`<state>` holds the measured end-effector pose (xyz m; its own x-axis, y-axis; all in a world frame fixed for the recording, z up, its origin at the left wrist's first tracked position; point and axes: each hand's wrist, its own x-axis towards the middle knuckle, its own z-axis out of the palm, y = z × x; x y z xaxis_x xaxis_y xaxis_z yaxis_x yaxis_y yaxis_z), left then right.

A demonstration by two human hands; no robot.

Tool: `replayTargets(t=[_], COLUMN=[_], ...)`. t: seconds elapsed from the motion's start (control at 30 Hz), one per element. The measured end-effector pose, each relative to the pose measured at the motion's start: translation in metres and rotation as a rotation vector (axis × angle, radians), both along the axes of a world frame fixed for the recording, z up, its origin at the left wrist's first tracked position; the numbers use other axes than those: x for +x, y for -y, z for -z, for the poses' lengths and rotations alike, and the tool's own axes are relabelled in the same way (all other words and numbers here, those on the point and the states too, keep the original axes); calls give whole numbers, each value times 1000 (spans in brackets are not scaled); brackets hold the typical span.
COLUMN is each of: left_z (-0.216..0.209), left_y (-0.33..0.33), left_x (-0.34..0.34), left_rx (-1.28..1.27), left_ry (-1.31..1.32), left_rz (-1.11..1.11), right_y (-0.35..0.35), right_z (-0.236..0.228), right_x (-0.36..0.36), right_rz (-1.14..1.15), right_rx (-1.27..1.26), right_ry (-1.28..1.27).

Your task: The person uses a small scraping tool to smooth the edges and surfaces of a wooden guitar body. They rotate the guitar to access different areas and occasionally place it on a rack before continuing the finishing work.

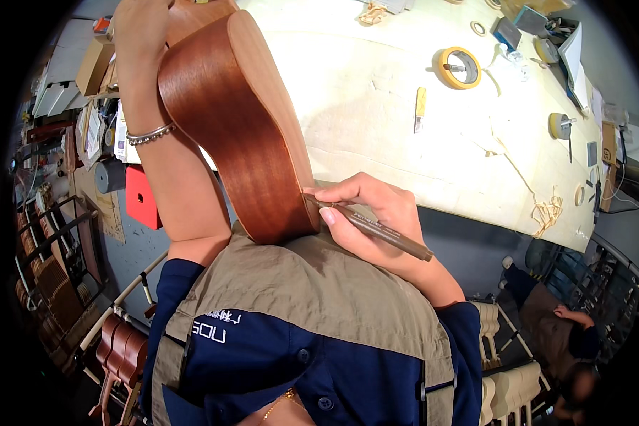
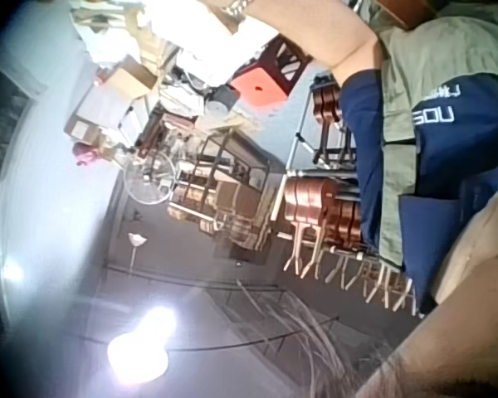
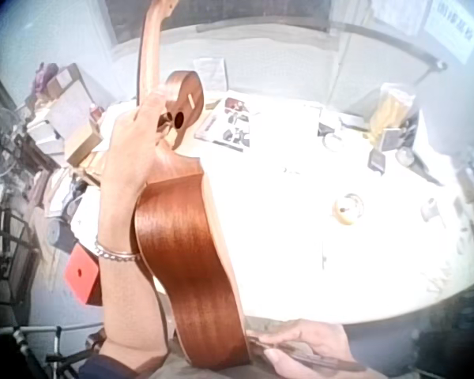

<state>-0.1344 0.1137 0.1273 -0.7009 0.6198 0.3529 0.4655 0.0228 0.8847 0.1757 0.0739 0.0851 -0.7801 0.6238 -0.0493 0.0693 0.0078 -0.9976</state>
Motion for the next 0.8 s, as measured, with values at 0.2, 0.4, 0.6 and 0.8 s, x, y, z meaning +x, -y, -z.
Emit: replayTargets(t=[0.2, 0.4, 0.6, 0.8], left_z=[3, 6, 4, 11], left_y=[-1, -3, -3, -6], left_x=[-3, 6, -3, -11], left_rx=[22, 96, 19, 37], left_ry=[-11, -69, 20, 37], left_rz=[7, 28, 23, 38], right_y=[0, -2, -3, -3], right_z=[0, -1, -7, -2], right_x=[0, 0, -1, 4], right_rz=[11, 4, -3, -16], right_rx=[-6, 12, -28, -15], right_ry=[29, 44, 82, 53])
